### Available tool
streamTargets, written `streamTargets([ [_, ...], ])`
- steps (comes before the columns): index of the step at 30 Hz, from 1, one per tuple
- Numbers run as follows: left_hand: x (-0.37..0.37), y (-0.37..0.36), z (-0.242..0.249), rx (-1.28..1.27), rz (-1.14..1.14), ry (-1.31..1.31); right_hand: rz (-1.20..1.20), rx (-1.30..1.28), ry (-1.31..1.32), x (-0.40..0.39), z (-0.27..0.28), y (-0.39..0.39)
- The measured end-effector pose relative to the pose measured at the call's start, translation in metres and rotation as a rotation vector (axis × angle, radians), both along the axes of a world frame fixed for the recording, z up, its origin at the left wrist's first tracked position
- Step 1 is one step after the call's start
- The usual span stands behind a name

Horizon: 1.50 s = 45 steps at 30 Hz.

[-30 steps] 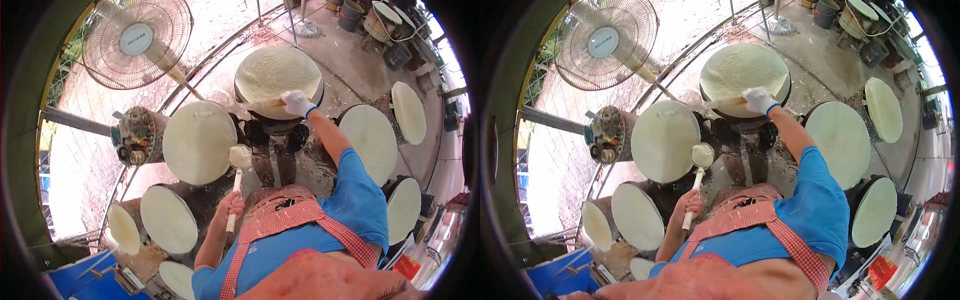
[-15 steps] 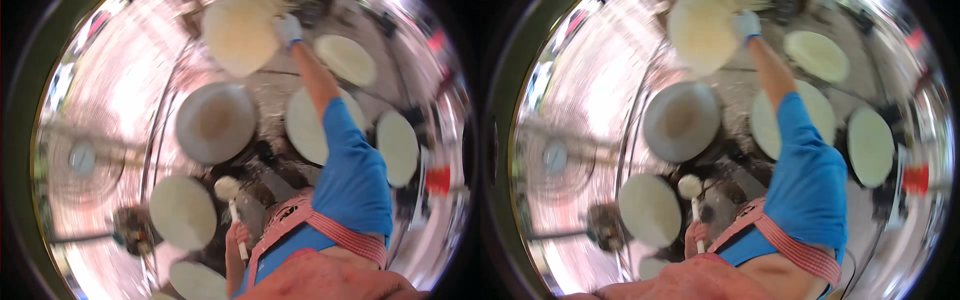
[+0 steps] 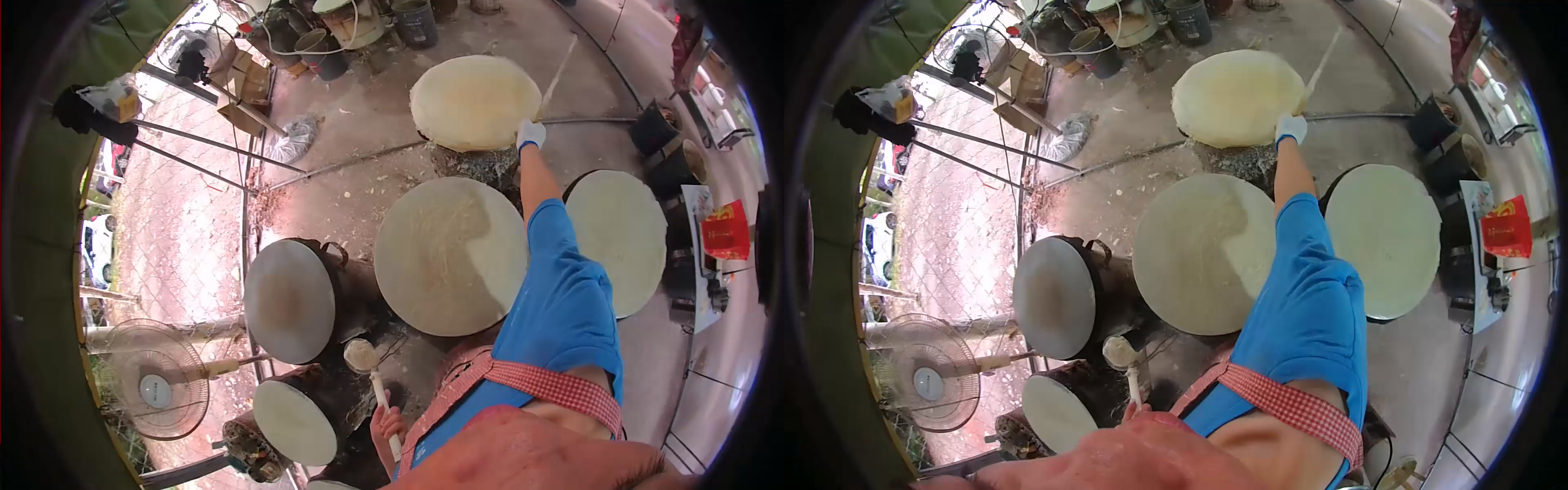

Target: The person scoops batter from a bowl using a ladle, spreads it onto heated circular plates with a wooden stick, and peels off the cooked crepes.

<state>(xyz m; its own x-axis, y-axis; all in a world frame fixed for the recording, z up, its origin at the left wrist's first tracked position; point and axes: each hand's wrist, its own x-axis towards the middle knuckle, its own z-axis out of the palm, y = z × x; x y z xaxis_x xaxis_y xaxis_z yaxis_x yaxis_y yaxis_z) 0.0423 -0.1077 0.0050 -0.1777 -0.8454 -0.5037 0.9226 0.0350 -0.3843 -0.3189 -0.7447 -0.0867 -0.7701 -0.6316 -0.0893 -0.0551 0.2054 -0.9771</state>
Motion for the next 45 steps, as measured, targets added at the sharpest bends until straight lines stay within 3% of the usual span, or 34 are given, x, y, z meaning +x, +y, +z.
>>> streamTargets([
  [1,-0.006,-0.008,0.012,0.029,-0.003,-0.018,-0.007,0.173,0.104,-0.006,-0.014,-0.001],
  [3,-0.018,-0.024,0.035,0.087,-0.010,-0.055,0.031,0.173,0.105,-0.015,-0.029,-0.008],
  [5,-0.038,-0.047,0.068,0.110,0.106,0.077,0.071,0.172,0.108,-0.018,-0.035,-0.013],
  [7,-0.023,-0.029,0.037,0.031,0.019,0.051,0.118,0.240,0.365,-0.026,-0.033,-0.014],
  [9,-0.029,-0.019,0.044,0.036,-0.040,0.020,0.165,0.404,0.552,-0.031,-0.012,0.010],
  [10,-0.033,-0.020,0.047,0.135,-0.002,0.004,0.207,0.392,0.629,-0.036,-0.006,0.025],
  [11,-0.033,-0.008,0.038,0.077,-0.022,-0.035,0.249,0.368,0.707,-0.043,0.001,0.036],
  [12,-0.037,0.009,0.028,0.029,-0.075,-0.200,0.282,0.382,0.716,-0.046,0.009,0.059],
  [13,-0.040,0.018,0.020,-0.032,-0.136,-0.368,0.382,0.237,0.680,-0.050,0.023,0.086],
  [14,-0.046,0.019,0.019,-0.034,-0.122,-0.363,0.470,0.084,0.640,-0.054,0.033,0.109],
  [15,-0.056,0.022,0.019,0.198,-0.271,-0.716,0.481,0.085,0.648,-0.062,0.034,0.135],
  [17,-0.059,0.031,0.014,0.443,-0.444,-1.051,0.591,0.183,0.671,-0.081,0.033,0.202],
  [19,-0.045,0.036,-0.006,-0.093,-0.584,-0.785,0.582,0.230,0.573,-0.091,0.033,0.279],
  [20,-0.035,0.047,-0.031,-0.112,-0.624,-0.765,0.576,0.268,0.473,-0.100,0.034,0.320],
  [21,-0.024,0.057,-0.066,-0.192,-0.608,-0.410,0.561,0.234,0.421,-0.111,0.032,0.360],
  [23,-0.029,0.058,-0.068,0.049,-0.643,-0.061,0.447,0.307,0.274,-0.135,0.025,0.429],
  [25,-0.039,0.056,-0.044,0.155,-0.684,-0.024,0.371,0.394,0.192,-0.143,0.063,0.493],
  [28,-0.052,0.066,-0.048,-0.059,-0.665,0.103,0.220,0.327,0.013,-0.180,0.062,0.567],
  [31,-0.076,0.059,-0.029,0.084,-0.671,0.163,0.092,0.410,-0.007,-0.211,0.060,0.620],
  [33,-0.100,0.054,-0.021,0.106,-0.660,0.169,0.010,0.482,0.155,-0.235,0.055,0.644],
  [35,-0.120,0.048,-0.022,0.095,-0.698,0.171,-0.056,0.494,0.139,-0.254,0.046,0.664],
  [37,-0.146,0.038,-0.017,0.098,-0.707,0.154,-0.113,0.467,0.590,-0.278,0.027,0.680],
  [38,-0.158,0.035,-0.012,0.096,-0.692,0.165,-0.110,0.470,0.586,-0.288,0.027,0.682],
  [40,-0.181,0.028,0.003,0.067,-0.678,0.144,0.075,0.763,0.580,-0.284,0.047,0.671],
  [41,-0.192,0.031,0.016,0.073,-0.674,0.134,0.083,0.764,0.570,-0.288,0.042,0.661],
  [43,-0.208,0.036,0.036,-0.075,-0.611,0.137,0.461,0.709,0.871,-0.298,0.031,0.630],
  [45,-0.198,0.058,0.009,-0.177,-0.594,0.171,0.641,0.538,1.041,-0.292,0.030,0.589],
])
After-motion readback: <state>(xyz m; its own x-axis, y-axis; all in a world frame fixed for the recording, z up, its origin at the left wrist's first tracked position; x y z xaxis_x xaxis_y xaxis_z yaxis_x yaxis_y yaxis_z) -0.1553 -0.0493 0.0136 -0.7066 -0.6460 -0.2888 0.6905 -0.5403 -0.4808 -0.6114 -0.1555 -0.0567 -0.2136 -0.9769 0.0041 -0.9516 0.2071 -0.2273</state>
